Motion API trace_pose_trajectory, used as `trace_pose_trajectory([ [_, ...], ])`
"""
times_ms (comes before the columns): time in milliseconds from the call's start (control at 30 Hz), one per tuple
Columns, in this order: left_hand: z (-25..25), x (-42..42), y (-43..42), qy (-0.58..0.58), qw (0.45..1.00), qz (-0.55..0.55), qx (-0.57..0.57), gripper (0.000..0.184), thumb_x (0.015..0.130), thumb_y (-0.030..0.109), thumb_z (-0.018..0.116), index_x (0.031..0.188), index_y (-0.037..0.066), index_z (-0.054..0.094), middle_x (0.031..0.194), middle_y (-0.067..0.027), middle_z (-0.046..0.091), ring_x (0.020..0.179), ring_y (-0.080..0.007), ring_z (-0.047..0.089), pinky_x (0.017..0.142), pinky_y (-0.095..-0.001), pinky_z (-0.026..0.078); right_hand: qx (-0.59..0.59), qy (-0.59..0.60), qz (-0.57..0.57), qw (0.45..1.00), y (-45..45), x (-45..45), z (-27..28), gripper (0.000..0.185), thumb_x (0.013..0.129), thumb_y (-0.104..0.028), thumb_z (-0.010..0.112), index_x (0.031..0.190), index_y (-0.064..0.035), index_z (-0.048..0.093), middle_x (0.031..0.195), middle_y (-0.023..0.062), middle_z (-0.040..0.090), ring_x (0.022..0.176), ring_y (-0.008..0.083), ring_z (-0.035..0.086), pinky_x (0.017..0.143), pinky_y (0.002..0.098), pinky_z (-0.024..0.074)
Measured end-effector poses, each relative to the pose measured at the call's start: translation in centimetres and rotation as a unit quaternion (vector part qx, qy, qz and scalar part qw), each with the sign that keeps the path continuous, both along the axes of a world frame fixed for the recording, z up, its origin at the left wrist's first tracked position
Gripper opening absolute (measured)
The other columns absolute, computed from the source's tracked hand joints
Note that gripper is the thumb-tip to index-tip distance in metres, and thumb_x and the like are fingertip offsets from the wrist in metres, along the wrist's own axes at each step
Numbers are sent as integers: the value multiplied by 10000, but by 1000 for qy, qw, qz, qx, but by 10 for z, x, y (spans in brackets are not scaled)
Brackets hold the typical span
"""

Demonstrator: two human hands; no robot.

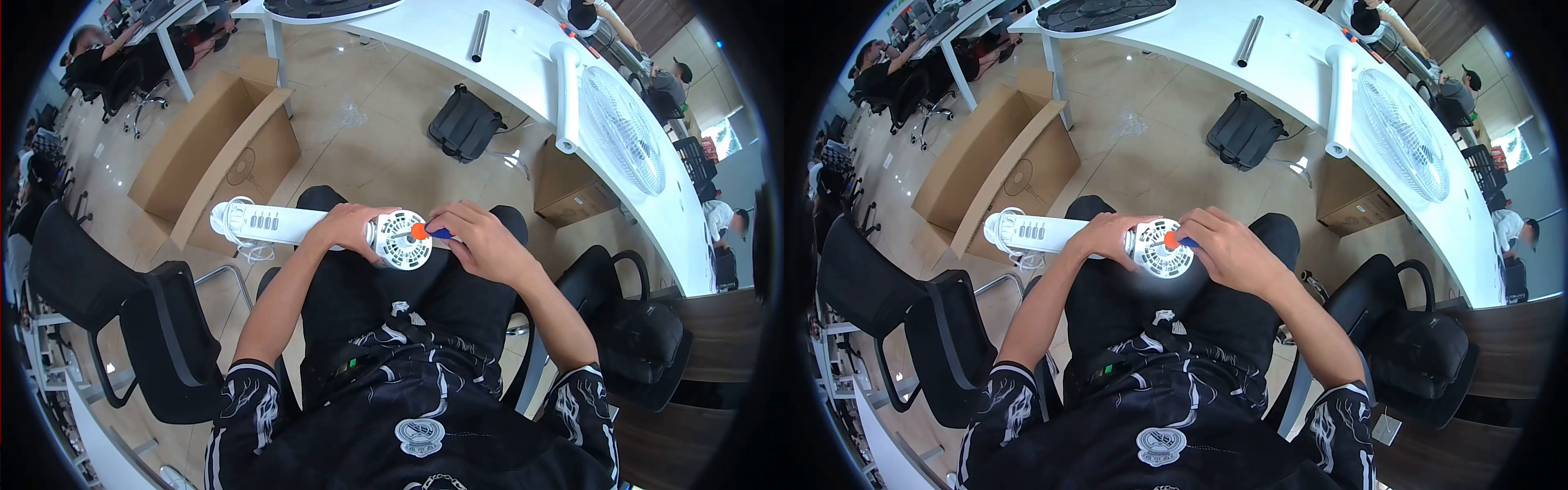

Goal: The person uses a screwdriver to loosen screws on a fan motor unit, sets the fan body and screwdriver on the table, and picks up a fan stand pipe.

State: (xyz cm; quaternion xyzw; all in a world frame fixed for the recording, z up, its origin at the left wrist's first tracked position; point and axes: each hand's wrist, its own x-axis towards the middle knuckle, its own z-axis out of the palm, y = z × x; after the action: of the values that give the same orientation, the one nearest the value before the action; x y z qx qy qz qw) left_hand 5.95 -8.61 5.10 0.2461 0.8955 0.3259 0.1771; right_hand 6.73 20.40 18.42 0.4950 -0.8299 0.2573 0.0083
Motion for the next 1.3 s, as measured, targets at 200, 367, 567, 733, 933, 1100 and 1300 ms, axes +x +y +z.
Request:
trace_pose_trajectory([
  [200, 7, 1, 2, -17, 1000, -1, 0, 1134, 504, 368, 951, 1560, 239, 558, 1151, -106, 783, 1044, -315, 744, 929, -400, 559, 158, -75, -161, 971, -24, 3, 21, 234, 986, -147, 701, 1170, -30, 615, 1015, 222, 713, 939, 425, 713, 842, 472, 571],
  [367, 0, 0, 0, -10, 1000, 7, -14, 1138, 506, 374, 953, 1564, 240, 554, 1154, -99, 784, 1054, -310, 745, 929, -399, 560, 86, 14, -200, 976, -22, 1, 8, 319, 1016, -257, 695, 1146, -3, 552, 888, 221, 715, 768, 438, 717, 708, 517, 577],
  [567, -6, -1, -1, 0, 1000, 0, -6, 1132, 509, 379, 957, 1559, 236, 559, 1149, -91, 789, 1044, -298, 751, 923, -394, 562, 51, -48, -180, 981, -29, -6, 5, 338, 1018, -285, 666, 1159, -10, 528, 966, 239, 690, 772, 448, 710, 703, 539, 569],
  [733, -6, 0, -2, 8, 1000, 6, -8, 1115, 514, 382, 960, 1549, 234, 571, 1134, -85, 794, 1024, -298, 756, 909, -392, 561, 84, 13, -155, 984, -22, -7, 3, 325, 970, -236, 739, 1143, -41, 546, 990, 235, 682, 874, 426, 714, 767, 528, 564],
  [933, -9, -2, -1, 9, 1000, -1, 5, 1118, 519, 390, 961, 1555, 242, 567, 1122, -85, 794, 1010, -298, 756, 896, -390, 564, 9, -87, -153, 984, -21, -11, 5, 321, 988, -290, 718, 1103, -36, 560, 940, 226, 636, 826, 455, 689, 749, 516, 556],
  [1100, -7, -1, -2, 8, 1000, 7, 1, 1117, 516, 410, 964, 1550, 251, 571, 1105, -88, 796, 1000, -296, 757, 889, -392, 565, 115, -22, -237, 964, -26, -11, -2, 332, 986, -270, 731, 1125, -26, 553, 950, 223, 669, 838, 458, 695, 743, 513, 554],
  [1300, -7, -3, -1, 12, 1000, -6, -10, 1141, 520, 420, 967, 1567, 244, 552, 1110, -87, 796, 1002, -295, 758, 889, -388, 566, 16, -44, -117, 992, -21, -5, 7, 381, 1005, -365, 724, 1159, -50, 576, 905, 186, 687, 826, 407, 706, 742, 491, 548],
])
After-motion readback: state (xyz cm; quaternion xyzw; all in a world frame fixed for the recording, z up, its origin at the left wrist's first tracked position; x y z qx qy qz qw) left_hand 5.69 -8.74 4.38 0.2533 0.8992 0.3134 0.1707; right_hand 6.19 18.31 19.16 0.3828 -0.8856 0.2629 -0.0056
